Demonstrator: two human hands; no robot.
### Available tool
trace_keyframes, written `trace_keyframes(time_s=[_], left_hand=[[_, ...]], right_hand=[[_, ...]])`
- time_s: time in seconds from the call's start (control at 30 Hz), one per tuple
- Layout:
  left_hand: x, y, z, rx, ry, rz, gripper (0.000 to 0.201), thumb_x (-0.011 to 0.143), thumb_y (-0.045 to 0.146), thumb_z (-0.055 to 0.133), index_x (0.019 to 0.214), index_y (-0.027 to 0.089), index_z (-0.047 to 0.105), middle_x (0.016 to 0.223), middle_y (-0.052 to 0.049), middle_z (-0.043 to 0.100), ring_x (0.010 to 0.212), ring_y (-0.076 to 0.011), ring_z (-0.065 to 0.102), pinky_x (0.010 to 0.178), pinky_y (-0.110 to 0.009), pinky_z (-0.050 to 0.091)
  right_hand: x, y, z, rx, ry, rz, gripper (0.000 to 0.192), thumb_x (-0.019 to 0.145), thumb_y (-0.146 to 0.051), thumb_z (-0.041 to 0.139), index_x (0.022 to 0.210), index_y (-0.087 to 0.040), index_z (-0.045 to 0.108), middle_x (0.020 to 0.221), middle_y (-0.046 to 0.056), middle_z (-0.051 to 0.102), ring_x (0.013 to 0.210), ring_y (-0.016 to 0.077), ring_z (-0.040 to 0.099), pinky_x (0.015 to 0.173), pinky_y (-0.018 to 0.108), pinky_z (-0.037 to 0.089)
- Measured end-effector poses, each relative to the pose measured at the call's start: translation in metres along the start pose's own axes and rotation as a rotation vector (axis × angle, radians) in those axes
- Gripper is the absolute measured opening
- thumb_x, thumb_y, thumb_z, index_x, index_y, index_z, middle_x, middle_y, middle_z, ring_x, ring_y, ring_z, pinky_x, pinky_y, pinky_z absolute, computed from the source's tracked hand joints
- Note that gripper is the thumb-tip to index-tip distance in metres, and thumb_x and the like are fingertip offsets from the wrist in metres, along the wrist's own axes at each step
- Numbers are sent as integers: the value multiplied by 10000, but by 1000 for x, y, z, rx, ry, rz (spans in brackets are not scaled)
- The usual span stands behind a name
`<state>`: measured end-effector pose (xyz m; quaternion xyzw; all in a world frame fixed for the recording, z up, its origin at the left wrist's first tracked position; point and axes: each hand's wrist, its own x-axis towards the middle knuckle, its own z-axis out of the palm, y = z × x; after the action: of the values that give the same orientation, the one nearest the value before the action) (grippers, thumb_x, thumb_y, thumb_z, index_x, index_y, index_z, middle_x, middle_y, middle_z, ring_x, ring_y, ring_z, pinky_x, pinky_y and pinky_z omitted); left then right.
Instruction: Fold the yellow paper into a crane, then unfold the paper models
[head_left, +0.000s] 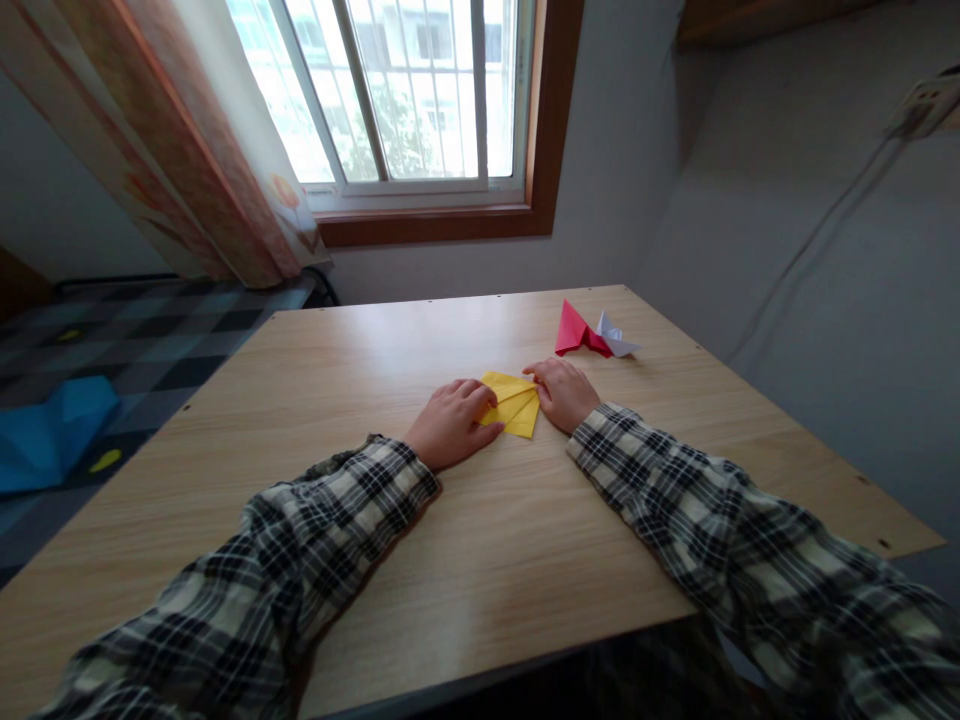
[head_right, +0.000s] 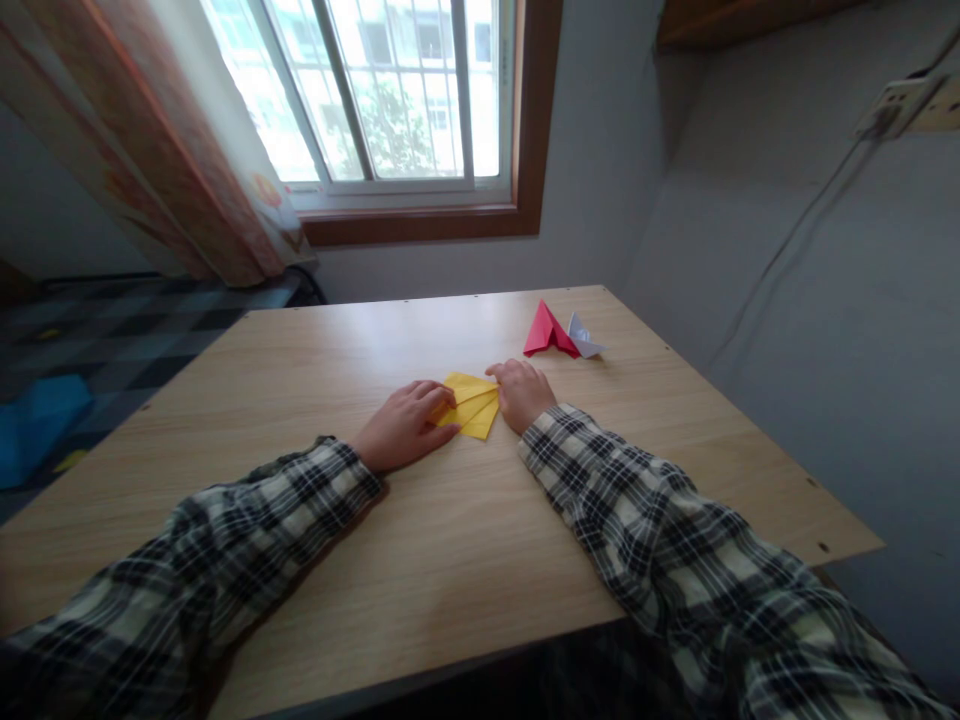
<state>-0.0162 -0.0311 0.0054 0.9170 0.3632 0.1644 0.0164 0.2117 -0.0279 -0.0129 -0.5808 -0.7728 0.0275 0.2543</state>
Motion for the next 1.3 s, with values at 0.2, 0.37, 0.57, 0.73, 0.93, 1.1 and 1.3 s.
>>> trace_keyframes(time_s=[0.2, 0.37, 0.57, 0.73, 0.93, 1.1, 1.3], left_hand=[[0, 1, -1, -10, 0, -3, 279, 896, 425, 596, 1052, 194, 598, 1135, -95, 641, 1075, -270, 578, 951, -443, 457], [0, 2, -2, -17, -3, -11, 264, 893, 415, 598, 1044, 199, 601, 1125, -93, 642, 1068, -265, 579, 951, -436, 453], [0, 1, 0, 8, 5, 4, 274, 900, 428, 591, 1049, 198, 596, 1139, -94, 640, 1074, -265, 579, 950, -430, 455], [-1, 0, 0, -2, 11, 9, 262, 903, 423, 582, 1047, 204, 593, 1142, -92, 640, 1074, -262, 581, 956, -433, 456], [0, 0, 1, -1, 18, 19, 275, 906, 425, 578, 1061, 199, 587, 1162, -99, 637, 1099, -265, 576, 974, -440, 455], [-1, -2, 3, -7, 25, 20, 279, 904, 393, 563, 1098, 195, 593, 1178, -99, 647, 1148, -268, 561, 1036, -457, 419], [-2, 0, 3, -16, 50, 16, 243, 876, 336, 571, 1075, 206, 620, 1207, -90, 655, 1213, -268, 528, 1093, -468, 373]], right_hand=[[1, 0, -2, 13, -4, 2, 334, 879, -85, 489, 1161, -168, 649, 1091, 111, 669, 1066, 246, 583, 972, 382, 443], [1, 3, -1, 23, 11, -17, 324, 864, -64, 484, 1108, -174, 669, 1075, 111, 672, 1059, 244, 583, 951, 377, 450], [2, 5, 0, 40, 10, -28, 336, 817, -32, 495, 1049, -182, 685, 1064, 105, 676, 1046, 242, 584, 942, 382, 454], [1, 4, 0, 65, 39, -86, 274, 856, -99, 500, 1017, -182, 705, 1035, 101, 678, 1028, 244, 578, 949, 393, 446], [-2, -1, 1, 91, 70, -260, 252, 841, -133, 554, 1014, -196, 727, 1075, 86, 705, 1026, 252, 580, 951, 419, 436], [-2, 0, -1, 91, -3, -333, 283, 788, -95, 585, 986, -210, 750, 1070, 44, 745, 1035, 247, 600, 965, 424, 416], [-1, 0, -3, 77, -16, -319, 289, 794, -92, 581, 981, -219, 761, 1068, 43, 751, 1026, 233, 604, 959, 413, 415]])
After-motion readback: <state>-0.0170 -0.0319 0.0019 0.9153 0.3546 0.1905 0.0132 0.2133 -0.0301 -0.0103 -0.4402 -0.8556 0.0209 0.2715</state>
